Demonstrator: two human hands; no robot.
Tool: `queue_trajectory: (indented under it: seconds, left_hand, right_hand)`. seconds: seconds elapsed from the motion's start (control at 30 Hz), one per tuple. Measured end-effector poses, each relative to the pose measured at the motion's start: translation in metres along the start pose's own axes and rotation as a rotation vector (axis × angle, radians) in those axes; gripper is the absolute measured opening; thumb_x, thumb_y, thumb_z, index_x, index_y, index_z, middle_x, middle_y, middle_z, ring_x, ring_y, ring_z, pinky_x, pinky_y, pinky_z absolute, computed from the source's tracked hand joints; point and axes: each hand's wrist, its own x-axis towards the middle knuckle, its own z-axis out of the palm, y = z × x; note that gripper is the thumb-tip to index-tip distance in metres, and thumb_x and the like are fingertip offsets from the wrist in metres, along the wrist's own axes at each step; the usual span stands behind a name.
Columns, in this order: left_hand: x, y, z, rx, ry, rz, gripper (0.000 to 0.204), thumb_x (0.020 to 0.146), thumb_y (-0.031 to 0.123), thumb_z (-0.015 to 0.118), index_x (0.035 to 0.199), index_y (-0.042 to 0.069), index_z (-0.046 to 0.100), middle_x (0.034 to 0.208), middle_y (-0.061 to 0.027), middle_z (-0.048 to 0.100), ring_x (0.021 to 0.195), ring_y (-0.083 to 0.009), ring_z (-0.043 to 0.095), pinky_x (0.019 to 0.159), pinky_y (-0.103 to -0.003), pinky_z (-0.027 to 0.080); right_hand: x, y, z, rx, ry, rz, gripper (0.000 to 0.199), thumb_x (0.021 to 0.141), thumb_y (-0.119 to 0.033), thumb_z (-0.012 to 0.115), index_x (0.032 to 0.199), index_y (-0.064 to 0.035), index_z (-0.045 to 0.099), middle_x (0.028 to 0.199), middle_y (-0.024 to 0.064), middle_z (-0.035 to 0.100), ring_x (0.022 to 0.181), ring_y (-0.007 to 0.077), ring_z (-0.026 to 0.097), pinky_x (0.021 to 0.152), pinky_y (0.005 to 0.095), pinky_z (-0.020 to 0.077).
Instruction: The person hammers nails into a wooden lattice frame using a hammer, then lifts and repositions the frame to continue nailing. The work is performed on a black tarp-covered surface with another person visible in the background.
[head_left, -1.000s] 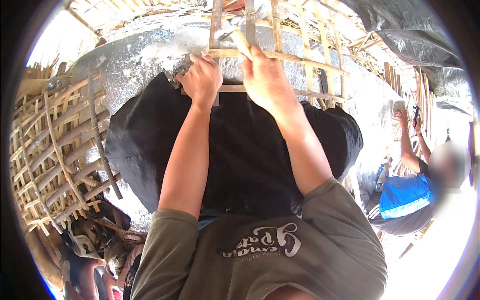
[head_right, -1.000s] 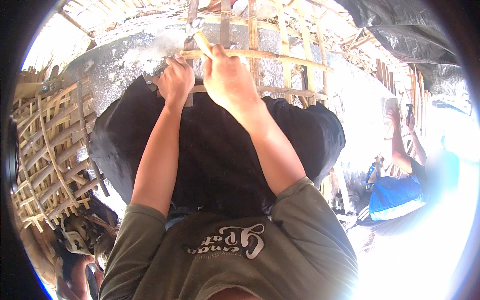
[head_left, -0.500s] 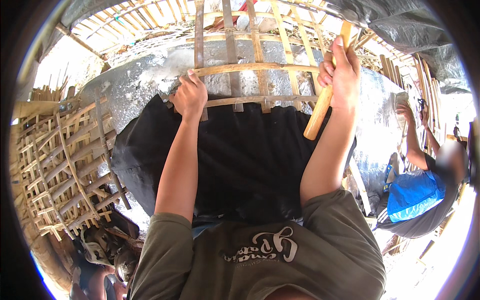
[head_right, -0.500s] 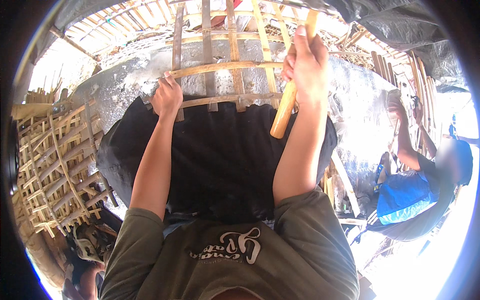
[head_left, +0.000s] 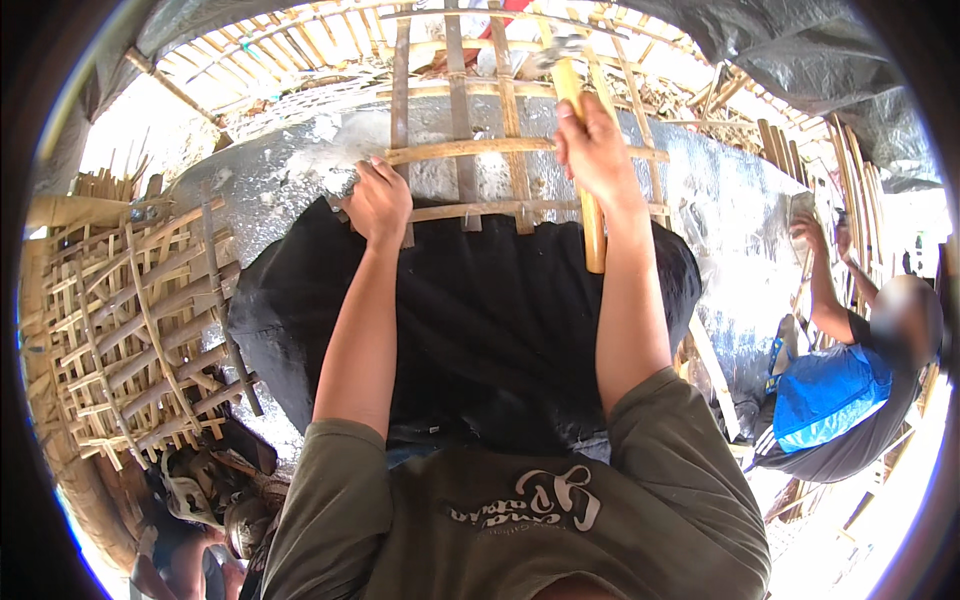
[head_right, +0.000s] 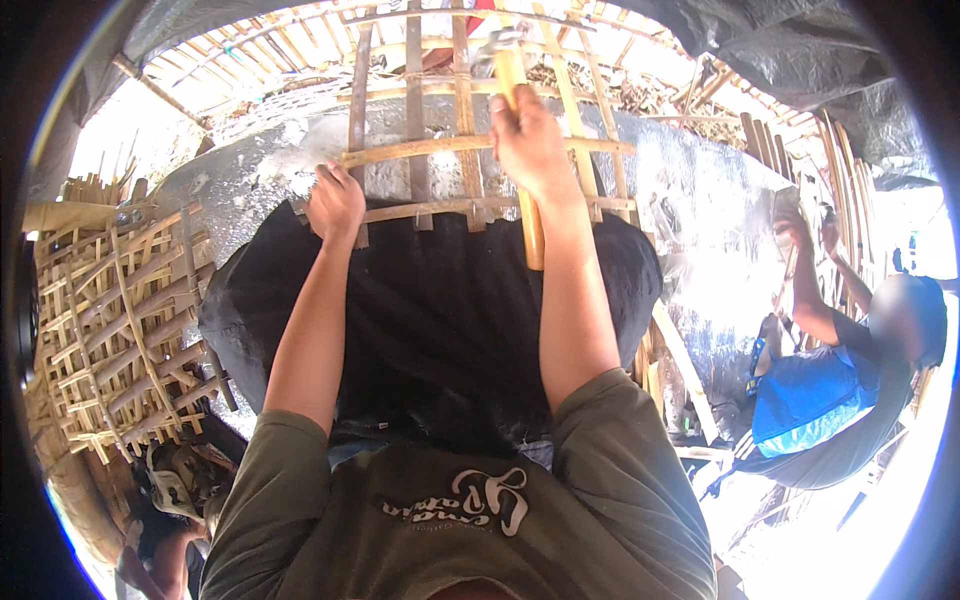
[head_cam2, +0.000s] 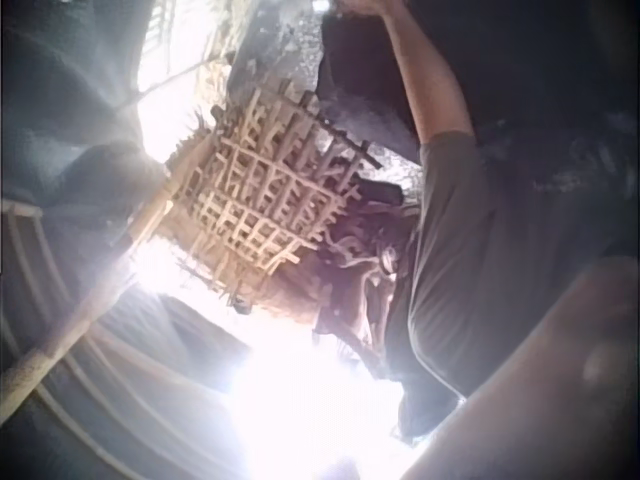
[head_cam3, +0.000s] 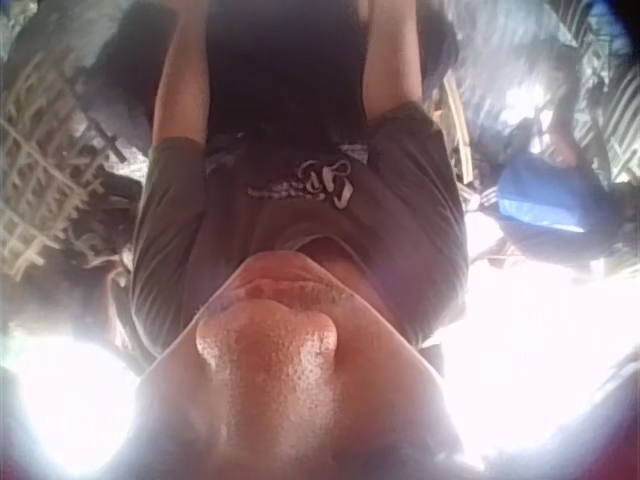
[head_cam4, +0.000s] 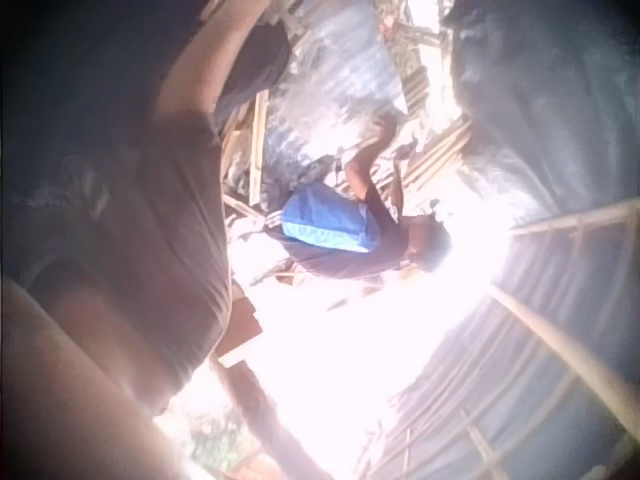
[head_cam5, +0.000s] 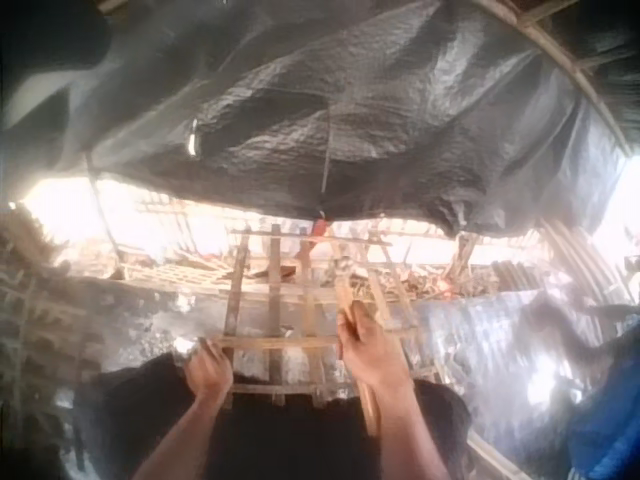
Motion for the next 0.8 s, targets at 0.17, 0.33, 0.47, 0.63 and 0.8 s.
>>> queue_trajectory:
  seconds: [0.17, 0.33, 0.47, 0.63, 0.8]
  left_hand:
    - [0.002, 0.003, -0.011, -0.065, -0.012, -0.076, 0.022, 0.1, 0.019, 0.046, 0.107, 0.0, 0.051, 0.088, -0.0219, 0.072, 0.09, -0.0424, 0.068, 0.092, -0.051, 0.047]
    - [0.001, 0.0, -0.001, 0.032, 0.019, -0.023, 0.031, 0.089, 0.014, 0.059, 0.115, -0.002, 0.052, 0.118, -0.0175, 0.063, 0.12, -0.0357, 0.053, 0.099, -0.052, 0.043]
    - [0.003, -0.004, 0.003, 0.096, -0.02, -0.043, 0.038, 0.09, 0.021, 0.063, 0.118, -0.001, 0.053, 0.119, -0.0148, 0.064, 0.118, -0.0322, 0.056, 0.1, -0.049, 0.043]
    - [0.002, -0.004, 0.002, 0.104, 0.002, -0.035, 0.036, 0.092, 0.024, 0.06, 0.118, 0.0, 0.054, 0.118, -0.014, 0.064, 0.116, -0.0317, 0.057, 0.098, -0.047, 0.044]
    - [0.004, -0.009, 0.006, 0.138, 0.007, -0.026, 0.035, 0.092, 0.024, 0.057, 0.119, 0.002, 0.055, 0.115, -0.0121, 0.064, 0.114, -0.0303, 0.058, 0.096, -0.048, 0.044]
  right_hand:
    - [-0.013, -0.046, 0.031, -0.677, -0.214, -0.377, 0.023, 0.107, -0.035, 0.048, 0.114, -0.015, 0.053, 0.07, 0.0158, 0.065, 0.066, 0.0349, 0.068, 0.06, 0.0496, 0.0556]
    - [-0.004, -0.007, 0.067, -0.948, -0.414, -0.624, 0.025, 0.105, -0.037, 0.049, 0.121, -0.0167, 0.053, 0.067, 0.0179, 0.066, 0.063, 0.0409, 0.069, 0.056, 0.0543, 0.0554]
    - [0.003, -0.012, 0.088, -0.873, -0.412, -0.487, 0.024, 0.105, -0.035, 0.049, 0.118, -0.0146, 0.049, 0.066, 0.0188, 0.065, 0.062, 0.0429, 0.068, 0.055, 0.0554, 0.0542]
    - [0.005, 0.003, 0.103, -0.733, -0.311, -0.491, 0.021, 0.106, -0.032, 0.049, 0.113, -0.0122, 0.046, 0.067, 0.0203, 0.065, 0.062, 0.0462, 0.066, 0.052, 0.056, 0.0527]
    - [0.004, 0.014, 0.113, -0.874, -0.42, -0.425, 0.021, 0.104, -0.027, 0.051, 0.118, -0.0122, 0.047, 0.071, 0.0213, 0.067, 0.067, 0.0477, 0.067, 0.059, 0.0583, 0.0538]
